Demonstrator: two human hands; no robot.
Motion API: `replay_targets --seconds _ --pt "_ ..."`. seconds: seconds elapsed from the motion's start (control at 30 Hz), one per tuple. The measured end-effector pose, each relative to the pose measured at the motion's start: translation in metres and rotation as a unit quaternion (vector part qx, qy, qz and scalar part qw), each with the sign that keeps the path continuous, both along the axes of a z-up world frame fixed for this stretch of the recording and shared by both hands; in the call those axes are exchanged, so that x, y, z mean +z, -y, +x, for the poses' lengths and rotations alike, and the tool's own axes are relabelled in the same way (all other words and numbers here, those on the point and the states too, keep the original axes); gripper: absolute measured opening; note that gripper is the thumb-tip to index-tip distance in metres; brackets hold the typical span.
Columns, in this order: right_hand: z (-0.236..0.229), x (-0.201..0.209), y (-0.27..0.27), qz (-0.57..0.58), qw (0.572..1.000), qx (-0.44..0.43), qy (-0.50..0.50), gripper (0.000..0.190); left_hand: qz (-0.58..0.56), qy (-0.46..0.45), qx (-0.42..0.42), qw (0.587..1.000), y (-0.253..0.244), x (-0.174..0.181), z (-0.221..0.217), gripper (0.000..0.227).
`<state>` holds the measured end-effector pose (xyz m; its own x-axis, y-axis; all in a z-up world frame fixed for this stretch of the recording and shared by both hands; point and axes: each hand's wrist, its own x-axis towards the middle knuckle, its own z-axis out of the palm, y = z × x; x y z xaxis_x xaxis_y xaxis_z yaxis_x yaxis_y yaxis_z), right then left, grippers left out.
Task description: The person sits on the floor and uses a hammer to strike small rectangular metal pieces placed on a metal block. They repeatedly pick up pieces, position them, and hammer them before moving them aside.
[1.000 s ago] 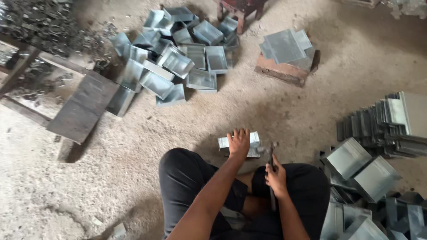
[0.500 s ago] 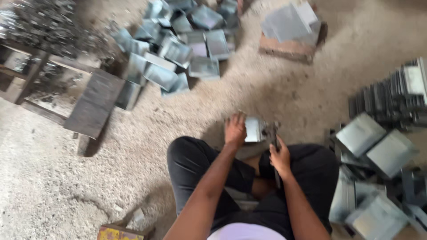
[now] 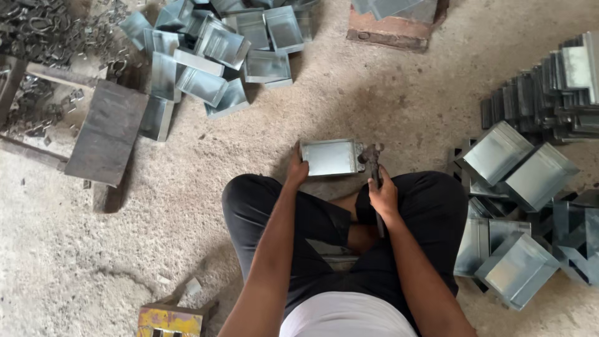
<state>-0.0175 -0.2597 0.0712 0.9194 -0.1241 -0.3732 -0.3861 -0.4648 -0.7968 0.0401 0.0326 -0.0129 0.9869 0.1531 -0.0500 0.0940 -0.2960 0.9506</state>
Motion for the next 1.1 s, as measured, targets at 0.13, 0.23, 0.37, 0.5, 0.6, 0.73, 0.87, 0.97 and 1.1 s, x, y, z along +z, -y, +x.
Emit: replay_targets --seconds 0.13,0.23,0.37,0.5,0.6,0.73,0.87,0.97,1.1 --pt "0.013 -0.017 0.0 -0.071 0.945 0.08 0.308 0.056 0.082 0.057 0.017 0.995 0.002 0.056 0.021 0.086" --pt "-0.011 -0.02 0.006 -0.064 0.973 0.055 0.216 0.058 0.259 -0.009 -0.045 0.965 0.026 0.11 0.008 0.083" --pt "-0.002 -0.009 -0.005 -0.05 0.973 0.079 0.213 0.061 0.387 0.027 -0.146 0.91 0.056 0.183 0.017 0.082" --pt "-0.02 -0.015 -0.005 -0.035 0.968 0.101 0.226 0.061 0.419 0.039 -0.191 0.887 0.08 0.203 0.011 0.079" --pt "-0.018 -0.022 -0.015 -0.04 0.961 0.12 0.246 0.063 0.473 0.076 -0.196 0.855 0.086 0.204 0.015 0.077" --pt "-0.018 -0.019 -0.027 -0.038 0.95 0.142 0.277 0.062 0.448 0.109 -0.205 0.863 0.08 0.196 0.02 0.067" --pt "-0.013 -0.01 -0.036 -0.017 0.931 0.153 0.331 0.06 0.37 0.087 -0.199 0.904 0.074 0.187 0.029 0.04" --pt "-0.009 -0.01 -0.046 -0.031 0.921 0.159 0.354 0.061 0.366 0.07 -0.189 0.909 0.075 0.182 0.026 0.035" --pt "-0.002 -0.015 -0.051 -0.066 0.938 0.168 0.297 0.066 0.369 0.019 -0.192 0.909 0.08 0.187 0.024 0.041"
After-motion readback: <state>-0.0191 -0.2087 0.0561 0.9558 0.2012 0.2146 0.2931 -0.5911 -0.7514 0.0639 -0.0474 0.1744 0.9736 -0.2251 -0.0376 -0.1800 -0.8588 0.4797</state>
